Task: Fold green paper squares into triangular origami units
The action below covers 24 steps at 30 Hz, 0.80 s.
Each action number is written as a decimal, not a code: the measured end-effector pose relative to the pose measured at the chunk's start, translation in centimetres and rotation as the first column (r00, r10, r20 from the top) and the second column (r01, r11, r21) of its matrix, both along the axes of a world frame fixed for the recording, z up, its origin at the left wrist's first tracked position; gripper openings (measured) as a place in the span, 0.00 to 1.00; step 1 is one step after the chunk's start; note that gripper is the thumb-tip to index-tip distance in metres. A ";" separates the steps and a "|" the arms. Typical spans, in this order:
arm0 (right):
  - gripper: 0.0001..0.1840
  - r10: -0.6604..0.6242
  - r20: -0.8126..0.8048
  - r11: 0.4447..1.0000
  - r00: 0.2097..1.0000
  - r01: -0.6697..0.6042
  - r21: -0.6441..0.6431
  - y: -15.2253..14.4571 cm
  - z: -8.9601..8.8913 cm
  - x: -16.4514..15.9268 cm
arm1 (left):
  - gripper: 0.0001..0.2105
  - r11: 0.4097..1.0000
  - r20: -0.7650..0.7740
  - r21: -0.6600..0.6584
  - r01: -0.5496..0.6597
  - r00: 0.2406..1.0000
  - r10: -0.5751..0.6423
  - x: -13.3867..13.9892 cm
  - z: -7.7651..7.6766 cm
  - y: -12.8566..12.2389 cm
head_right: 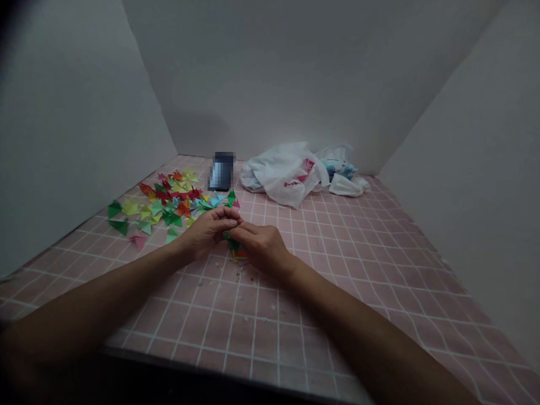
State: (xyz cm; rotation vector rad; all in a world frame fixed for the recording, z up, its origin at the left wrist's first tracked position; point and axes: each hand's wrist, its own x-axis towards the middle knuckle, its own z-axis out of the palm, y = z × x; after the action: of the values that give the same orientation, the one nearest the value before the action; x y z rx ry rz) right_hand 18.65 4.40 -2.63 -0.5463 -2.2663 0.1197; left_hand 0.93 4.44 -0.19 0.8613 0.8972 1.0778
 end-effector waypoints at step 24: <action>0.11 -0.344 -0.741 0.078 0.576 -0.769 -0.634 0.9 1.2 -0.1 | 0.15 0.915 -0.063 0.345 0.208 0.978 -0.199 -0.5 -0.4 0.2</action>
State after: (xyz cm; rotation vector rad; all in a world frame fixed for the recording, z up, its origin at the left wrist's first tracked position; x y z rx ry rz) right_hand 18.51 5.28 -1.46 -0.5103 -0.9208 1.9020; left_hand 0.42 4.60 -0.55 1.2405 0.6257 1.0598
